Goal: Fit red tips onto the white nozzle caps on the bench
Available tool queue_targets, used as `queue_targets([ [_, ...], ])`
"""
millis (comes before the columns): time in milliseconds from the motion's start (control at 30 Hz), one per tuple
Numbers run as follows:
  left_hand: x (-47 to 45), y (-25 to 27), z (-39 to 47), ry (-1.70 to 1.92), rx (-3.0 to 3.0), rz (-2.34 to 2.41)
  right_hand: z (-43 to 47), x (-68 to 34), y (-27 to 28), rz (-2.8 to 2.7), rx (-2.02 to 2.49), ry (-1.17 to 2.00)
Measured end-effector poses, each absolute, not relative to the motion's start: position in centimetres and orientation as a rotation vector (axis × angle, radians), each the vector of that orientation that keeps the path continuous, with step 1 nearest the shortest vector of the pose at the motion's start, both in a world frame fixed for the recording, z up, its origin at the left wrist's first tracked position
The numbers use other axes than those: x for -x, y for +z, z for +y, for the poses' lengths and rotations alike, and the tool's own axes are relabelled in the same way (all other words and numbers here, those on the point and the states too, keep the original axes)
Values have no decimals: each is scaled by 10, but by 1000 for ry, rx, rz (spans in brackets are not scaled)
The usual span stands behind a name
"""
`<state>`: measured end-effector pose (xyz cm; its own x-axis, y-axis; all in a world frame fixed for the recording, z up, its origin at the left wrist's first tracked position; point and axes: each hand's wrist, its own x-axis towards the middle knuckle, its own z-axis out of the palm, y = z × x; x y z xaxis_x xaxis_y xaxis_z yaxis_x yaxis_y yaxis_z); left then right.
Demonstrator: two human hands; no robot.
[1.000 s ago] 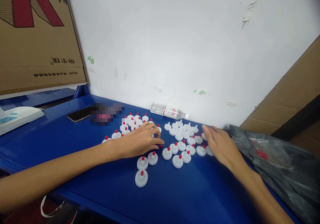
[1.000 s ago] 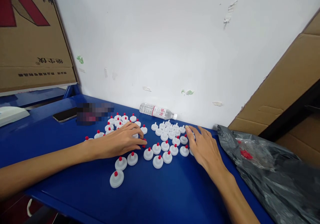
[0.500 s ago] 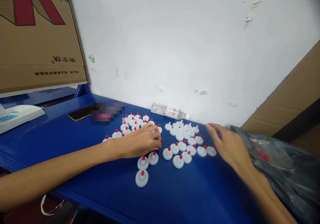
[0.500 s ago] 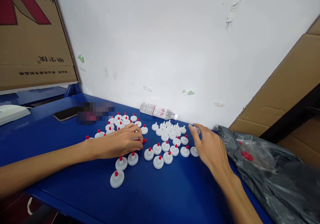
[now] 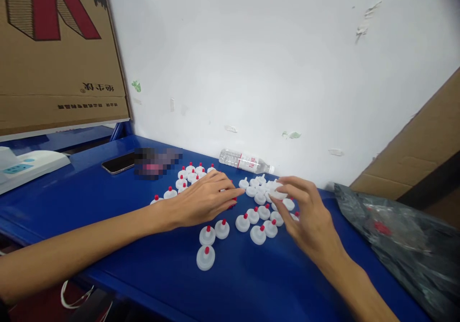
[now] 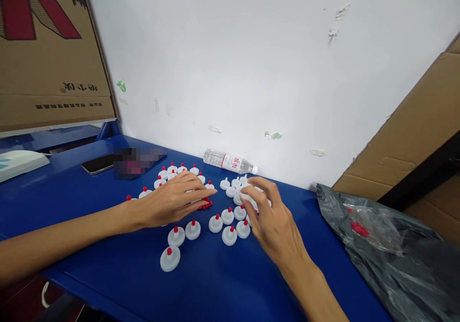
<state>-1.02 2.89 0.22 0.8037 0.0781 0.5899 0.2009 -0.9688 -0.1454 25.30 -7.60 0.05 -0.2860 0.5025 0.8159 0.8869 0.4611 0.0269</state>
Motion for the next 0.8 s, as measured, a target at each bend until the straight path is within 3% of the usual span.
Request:
queue_targets([
  [800,5,-3,22,-1141,2716,-179,-84,-220,-6,-2125,924,-461],
])
